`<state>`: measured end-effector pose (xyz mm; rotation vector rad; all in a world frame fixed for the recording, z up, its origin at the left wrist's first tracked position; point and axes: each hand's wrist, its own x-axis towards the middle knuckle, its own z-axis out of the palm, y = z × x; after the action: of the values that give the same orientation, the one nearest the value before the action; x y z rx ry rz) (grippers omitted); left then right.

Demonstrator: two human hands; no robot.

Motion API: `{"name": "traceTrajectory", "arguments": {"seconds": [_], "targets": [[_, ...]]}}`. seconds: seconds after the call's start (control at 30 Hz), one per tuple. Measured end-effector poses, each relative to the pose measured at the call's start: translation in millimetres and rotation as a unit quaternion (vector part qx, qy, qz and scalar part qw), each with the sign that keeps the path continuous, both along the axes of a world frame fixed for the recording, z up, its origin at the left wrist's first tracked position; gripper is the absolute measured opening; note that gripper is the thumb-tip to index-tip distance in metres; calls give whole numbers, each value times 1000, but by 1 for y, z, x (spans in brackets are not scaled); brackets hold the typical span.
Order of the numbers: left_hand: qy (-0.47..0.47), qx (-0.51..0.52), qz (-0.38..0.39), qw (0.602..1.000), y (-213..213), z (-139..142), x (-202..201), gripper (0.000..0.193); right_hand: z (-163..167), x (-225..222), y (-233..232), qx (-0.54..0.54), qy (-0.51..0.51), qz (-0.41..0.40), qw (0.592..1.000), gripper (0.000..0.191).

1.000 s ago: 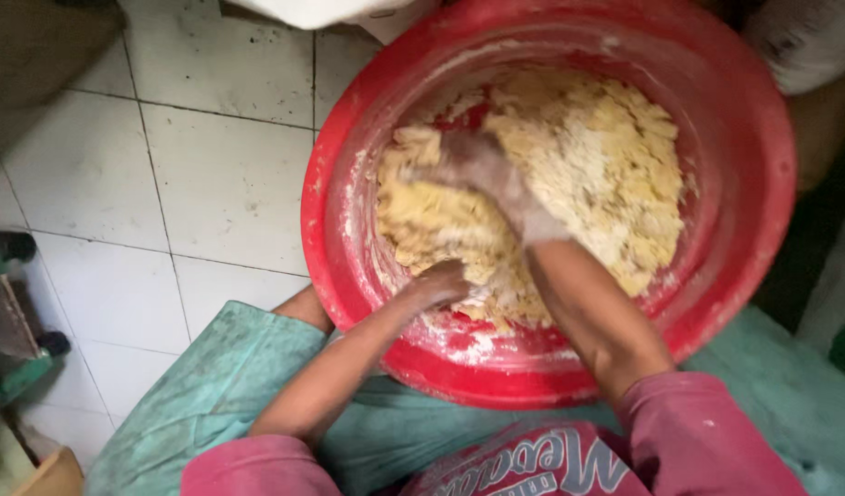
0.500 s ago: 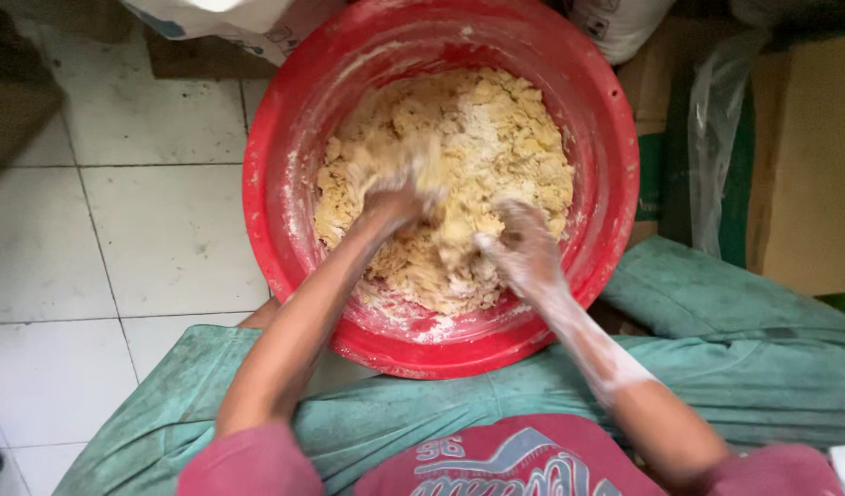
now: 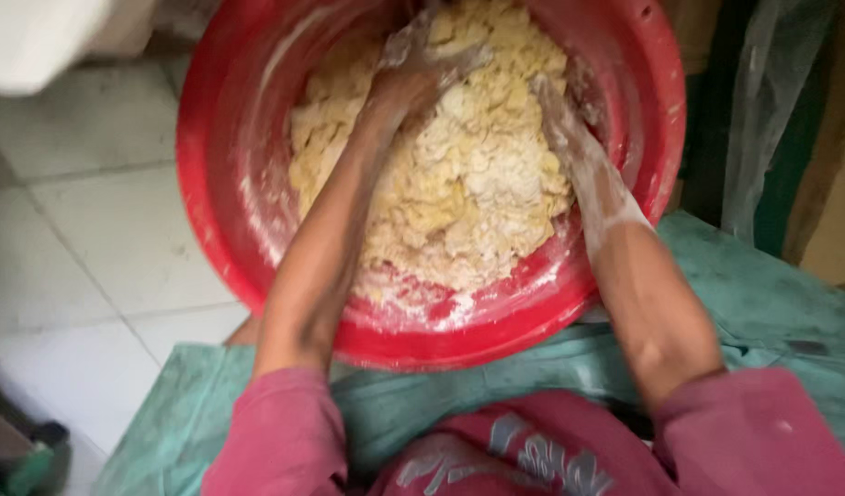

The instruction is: The person sits on the floor with a large red basin between their legs and mixes a large batch of dough by hand, kneading and folding the mixture. They periodically add flour from a nearby sack into the basin and continue working the dough with both hands.

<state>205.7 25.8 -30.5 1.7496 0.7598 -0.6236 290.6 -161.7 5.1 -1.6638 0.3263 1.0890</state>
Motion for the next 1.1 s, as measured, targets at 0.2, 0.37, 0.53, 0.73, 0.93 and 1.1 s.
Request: {"name": "traceTrajectory", "arguments": {"seconds": [0.2,0.37,0.53,0.73,0.93,1.1], "targets": [[0,30,91,995,-14,22,-82,105,30,-43,2,4,-27,62,998,83],[-99,38,181,978,-36,5,-184,80,32,-74,1,-32,-48,125,990,92],[58,108,130,984,-33,-7,-240,61,36,-136,19,-85,-76,230,966,101],[-6,97,275,956,-68,23,-264,98,16,-135,12,41,-342,382,858,90],[159,12,221,962,-30,2,-225,104,-31,-37,-4,48,-335,249,907,30],[203,-24,156,966,12,-38,-197,82,-47,7,17,-232,-65,349,905,31]]}}
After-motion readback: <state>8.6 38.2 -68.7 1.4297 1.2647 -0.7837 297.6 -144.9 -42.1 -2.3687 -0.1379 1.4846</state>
